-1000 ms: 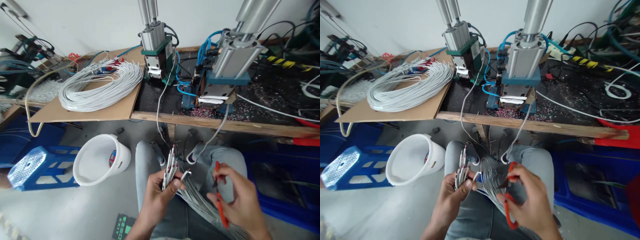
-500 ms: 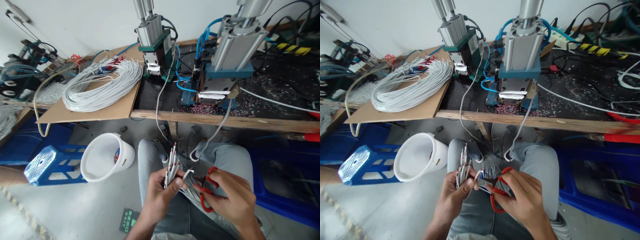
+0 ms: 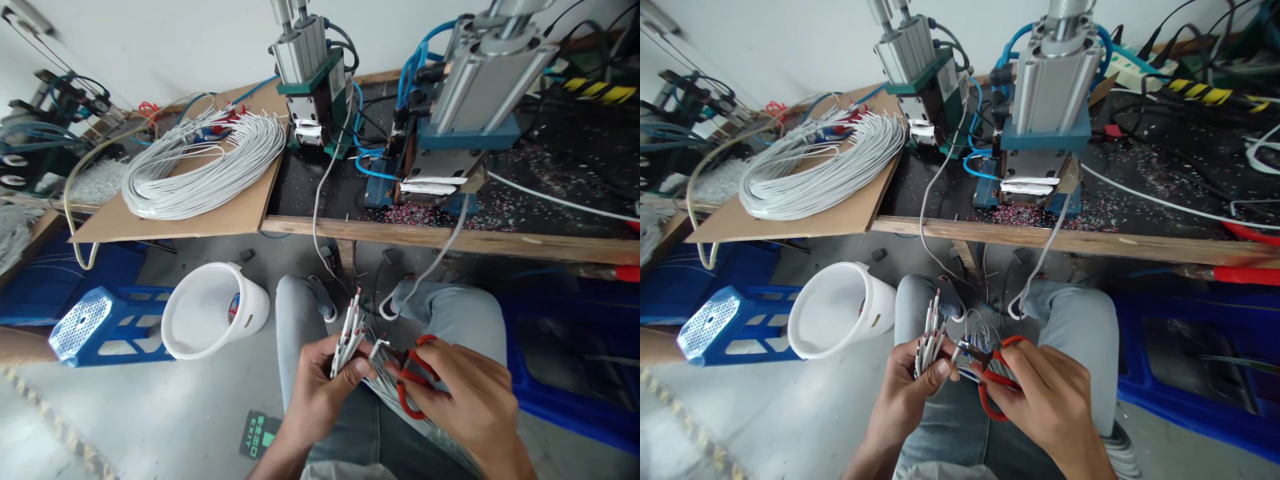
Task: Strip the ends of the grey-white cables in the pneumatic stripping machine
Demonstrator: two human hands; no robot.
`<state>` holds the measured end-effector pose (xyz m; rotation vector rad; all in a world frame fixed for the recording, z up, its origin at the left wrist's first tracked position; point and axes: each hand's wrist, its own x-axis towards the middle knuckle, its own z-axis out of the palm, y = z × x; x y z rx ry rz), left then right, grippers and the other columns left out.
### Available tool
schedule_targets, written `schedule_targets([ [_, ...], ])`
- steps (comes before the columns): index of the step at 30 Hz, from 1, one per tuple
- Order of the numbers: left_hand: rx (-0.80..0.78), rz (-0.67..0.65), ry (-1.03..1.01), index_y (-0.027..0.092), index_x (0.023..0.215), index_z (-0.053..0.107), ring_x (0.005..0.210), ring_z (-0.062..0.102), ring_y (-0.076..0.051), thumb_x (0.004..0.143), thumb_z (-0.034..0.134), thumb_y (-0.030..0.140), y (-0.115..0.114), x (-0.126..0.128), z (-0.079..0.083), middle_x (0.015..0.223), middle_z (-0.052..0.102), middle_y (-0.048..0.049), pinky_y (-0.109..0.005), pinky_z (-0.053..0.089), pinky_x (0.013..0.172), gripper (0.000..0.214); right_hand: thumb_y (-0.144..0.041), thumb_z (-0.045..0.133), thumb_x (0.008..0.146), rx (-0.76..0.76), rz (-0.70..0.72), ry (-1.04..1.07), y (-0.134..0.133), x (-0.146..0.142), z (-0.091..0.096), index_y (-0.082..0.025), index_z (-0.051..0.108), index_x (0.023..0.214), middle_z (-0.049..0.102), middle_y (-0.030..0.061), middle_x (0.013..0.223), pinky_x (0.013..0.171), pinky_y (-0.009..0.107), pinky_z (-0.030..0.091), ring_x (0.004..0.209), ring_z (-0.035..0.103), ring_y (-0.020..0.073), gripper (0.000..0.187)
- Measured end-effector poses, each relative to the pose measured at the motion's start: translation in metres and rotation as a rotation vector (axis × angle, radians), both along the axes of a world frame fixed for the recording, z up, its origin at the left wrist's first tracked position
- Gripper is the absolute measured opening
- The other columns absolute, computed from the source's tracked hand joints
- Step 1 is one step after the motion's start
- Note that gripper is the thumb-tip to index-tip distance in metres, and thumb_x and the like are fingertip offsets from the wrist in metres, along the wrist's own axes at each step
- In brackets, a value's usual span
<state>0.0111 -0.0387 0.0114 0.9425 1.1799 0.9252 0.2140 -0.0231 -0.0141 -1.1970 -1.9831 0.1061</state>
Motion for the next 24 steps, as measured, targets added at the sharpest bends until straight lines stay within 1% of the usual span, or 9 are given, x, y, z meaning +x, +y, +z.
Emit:
schedule_targets([
  [4,0.021,-0.008,0.032,0.016,0.083,0.074,0.054,0.033,-0.007,0.086,0.072,0.036,0.002,0.001,0.005,0.067,0.059,0.0004,-0.024,0.025,0.052,0.02,-0.032,0.076,0.076,-0.003,-0.005,-0.083,-0.004,0.004,0.001,-0.022,0.057,0.074,0.059,-0.0062,0.058,0.051,0.031,0.039,0.048,0.051,0.0114,0.021],
  [7,0.024,-0.014,0.032,0.017,0.083,0.075,0.057,0.038,-0.009,0.086,0.072,0.034,0.002,0.002,0.006,0.068,0.06,-0.0004,-0.024,0.028,0.055,0.018,-0.033,0.074,0.077,-0.009,-0.014,-0.16,-0.008,0.007,0.002,-0.023,0.054,0.071,0.056,-0.0064,0.056,0.05,0.032,0.038,0.047,0.047,0.0123,0.023],
  [11,0.009,-0.007,0.048,0.018,0.087,0.076,0.057,0.039,-0.01,0.086,0.072,0.034,0.0,0.001,0.003,0.067,0.06,-0.0007,-0.025,0.028,0.054,0.016,-0.025,0.071,0.08,0.021,-0.017,-0.212,-0.007,0.008,0.007,-0.023,0.055,0.073,0.058,-0.0055,0.059,0.051,0.033,0.037,0.048,0.044,0.0125,0.018],
  [13,-0.006,0.011,0.059,0.018,0.091,0.076,0.055,0.037,-0.009,0.086,0.072,0.034,-0.001,0.0,0.0,0.07,0.061,-0.001,-0.025,0.026,0.052,0.017,-0.023,0.072,0.079,0.027,-0.03,-0.208,-0.004,0.01,0.008,-0.023,0.055,0.072,0.058,-0.0056,0.059,0.05,0.033,0.036,0.047,0.044,0.0123,0.019],
  [15,-0.015,0.025,0.062,0.018,0.092,0.075,0.054,0.035,-0.008,0.086,0.072,0.035,-0.001,0.0,-0.002,0.072,0.062,-0.0012,-0.024,0.024,0.05,0.018,-0.023,0.076,0.075,-0.021,-0.033,-0.109,-0.002,0.016,0.006,-0.023,0.052,0.068,0.054,-0.0066,0.055,0.05,0.032,0.037,0.046,0.043,0.0118,0.024],
  [18,-0.022,0.024,0.047,0.017,0.091,0.074,0.052,0.031,-0.007,0.087,0.07,0.036,0.001,-0.001,-0.003,0.071,0.061,-0.0009,-0.024,0.022,0.049,0.019,-0.027,0.078,0.071,-0.13,-0.059,0.245,-0.004,0.03,-0.003,-0.024,0.053,0.068,0.051,-0.0063,0.054,0.053,0.031,0.043,0.05,0.05,0.0134,0.025],
  [20,-0.005,0.018,0.043,0.017,0.09,0.074,0.053,0.033,-0.007,0.088,0.07,0.036,0.002,-0.001,-0.003,0.07,0.062,-0.001,-0.024,0.023,0.05,0.02,-0.032,0.078,0.07,-0.184,-0.154,0.392,-0.007,0.04,-0.009,-0.024,0.058,0.073,0.056,-0.0039,0.059,0.054,0.032,0.045,0.054,0.055,0.0161,0.022],
  [22,0.007,0.012,0.05,0.016,0.089,0.073,0.053,0.033,-0.007,0.088,0.07,0.036,0.004,0.0,-0.002,0.069,0.063,-0.0009,-0.024,0.023,0.051,0.02,-0.039,0.076,0.07,-0.229,-0.317,0.333,-0.004,0.054,-0.01,-0.025,0.062,0.077,0.06,-0.0018,0.064,0.053,0.033,0.043,0.055,0.056,0.0178,0.021],
  [24,-0.005,0.005,0.05,0.016,0.09,0.073,0.051,0.03,-0.006,0.088,0.07,0.036,0.006,0.001,-0.002,0.069,0.063,-0.0004,-0.024,0.022,0.05,0.02,-0.042,0.075,0.07,-0.225,-0.497,0.219,0.011,0.073,-0.005,-0.025,0.065,0.081,0.063,-0.0004,0.067,0.054,0.033,0.041,0.056,0.057,0.0183,0.022],
])
